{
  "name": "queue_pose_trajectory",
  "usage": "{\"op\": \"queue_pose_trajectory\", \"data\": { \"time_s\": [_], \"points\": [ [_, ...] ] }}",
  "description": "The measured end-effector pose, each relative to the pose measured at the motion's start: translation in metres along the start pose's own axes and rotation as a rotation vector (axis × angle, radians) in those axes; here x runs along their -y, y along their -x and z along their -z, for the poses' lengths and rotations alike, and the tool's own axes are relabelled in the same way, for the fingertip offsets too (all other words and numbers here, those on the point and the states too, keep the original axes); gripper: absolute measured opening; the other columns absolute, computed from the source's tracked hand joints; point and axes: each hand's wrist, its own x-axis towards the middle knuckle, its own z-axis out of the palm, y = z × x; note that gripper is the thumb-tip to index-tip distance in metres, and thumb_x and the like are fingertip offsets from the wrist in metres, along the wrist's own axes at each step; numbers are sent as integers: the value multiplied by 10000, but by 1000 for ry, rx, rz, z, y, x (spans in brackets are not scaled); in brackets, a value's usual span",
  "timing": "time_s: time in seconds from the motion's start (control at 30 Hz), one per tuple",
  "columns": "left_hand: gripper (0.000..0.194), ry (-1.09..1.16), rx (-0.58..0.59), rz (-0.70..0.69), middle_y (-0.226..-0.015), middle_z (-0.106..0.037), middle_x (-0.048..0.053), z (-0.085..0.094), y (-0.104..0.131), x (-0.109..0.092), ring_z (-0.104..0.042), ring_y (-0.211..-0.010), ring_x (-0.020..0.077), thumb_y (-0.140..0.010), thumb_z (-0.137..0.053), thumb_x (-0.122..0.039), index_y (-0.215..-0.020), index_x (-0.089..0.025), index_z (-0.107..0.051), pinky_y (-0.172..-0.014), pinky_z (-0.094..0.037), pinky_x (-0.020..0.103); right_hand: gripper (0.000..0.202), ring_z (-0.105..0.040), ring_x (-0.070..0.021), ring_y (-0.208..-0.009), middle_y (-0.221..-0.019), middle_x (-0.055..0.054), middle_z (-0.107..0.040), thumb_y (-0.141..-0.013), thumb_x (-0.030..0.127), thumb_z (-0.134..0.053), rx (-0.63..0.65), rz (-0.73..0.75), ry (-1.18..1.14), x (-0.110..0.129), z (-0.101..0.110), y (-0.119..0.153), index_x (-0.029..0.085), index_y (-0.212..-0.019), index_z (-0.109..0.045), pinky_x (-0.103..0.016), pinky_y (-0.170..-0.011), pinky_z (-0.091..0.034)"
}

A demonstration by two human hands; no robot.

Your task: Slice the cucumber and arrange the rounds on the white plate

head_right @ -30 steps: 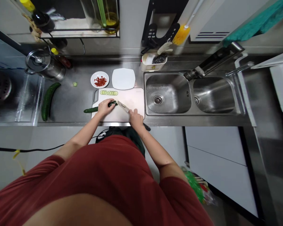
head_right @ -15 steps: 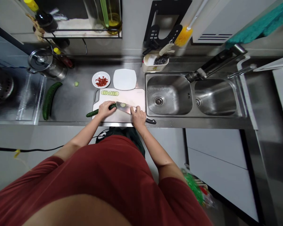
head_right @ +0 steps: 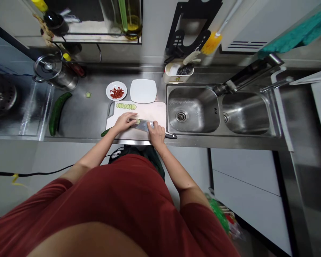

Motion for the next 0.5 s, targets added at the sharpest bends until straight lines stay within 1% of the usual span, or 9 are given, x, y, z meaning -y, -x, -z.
{"op": "queue_pose_trajectory", "data": {
  "time_s": [0.07,0.17,0.27,0.4,0.47,0.5],
  "points": [
    [421,-27,73,-41,-1221,-620,37,-3,-2,-5,-536,-1157,211,-871,-553,-441,-1251,-266,-602,-1001,-429,338,433,-420,-183,-799,-1217,-114,-490,-941,174,-404,-9,13,6,4,-1,-1,304,-1344,-490,-324,-721,-231],
    [351,-58,89,-23,-1178,-634,44,-9,2,-6,-549,-1115,206,-893,-523,-416,-1184,-261,-643,-965,-442,335,426,-416,-176,-785,-1211,-118,-491,-930,172,-427,0,16,1,11,-3,-2,292,-1332,-500,-319,-711,-229],
    [301,-50,70,7,-1136,-646,44,-11,6,-5,-559,-1076,202,-891,-530,-402,-1112,-249,-665,-945,-444,333,412,-412,-172,-774,-1204,-114,-494,-932,177,-430,14,10,0,16,-5,-1,295,-1319,-512,-316,-703,-227],
    [166,-24,46,48,-1004,-665,38,-5,2,-4,-575,-994,203,-857,-576,-345,-934,-244,-683,-893,-457,335,410,-415,-173,-779,-1203,-108,-489,-942,194,-416,41,1,-2,14,-2,-3,307,-1325,-511,-317,-706,-232],
    [118,-23,-14,93,-955,-667,44,2,-4,2,-574,-975,213,-838,-593,-322,-849,-235,-673,-869,-461,344,422,-420,-174,-786,-1207,-111,-480,-939,188,-410,61,-14,-5,11,2,-6,302,-1333,-507,-318,-711,-238],
    [105,-20,-69,140,-939,-669,47,7,-7,8,-575,-964,216,-830,-598,-310,-825,-229,-665,-859,-462,348,428,-422,-175,-791,-1208,-113,-475,-932,182,-413,71,-25,-9,9,4,-7,297,-1334,-507,-319,-714,-241]
  ]
}}
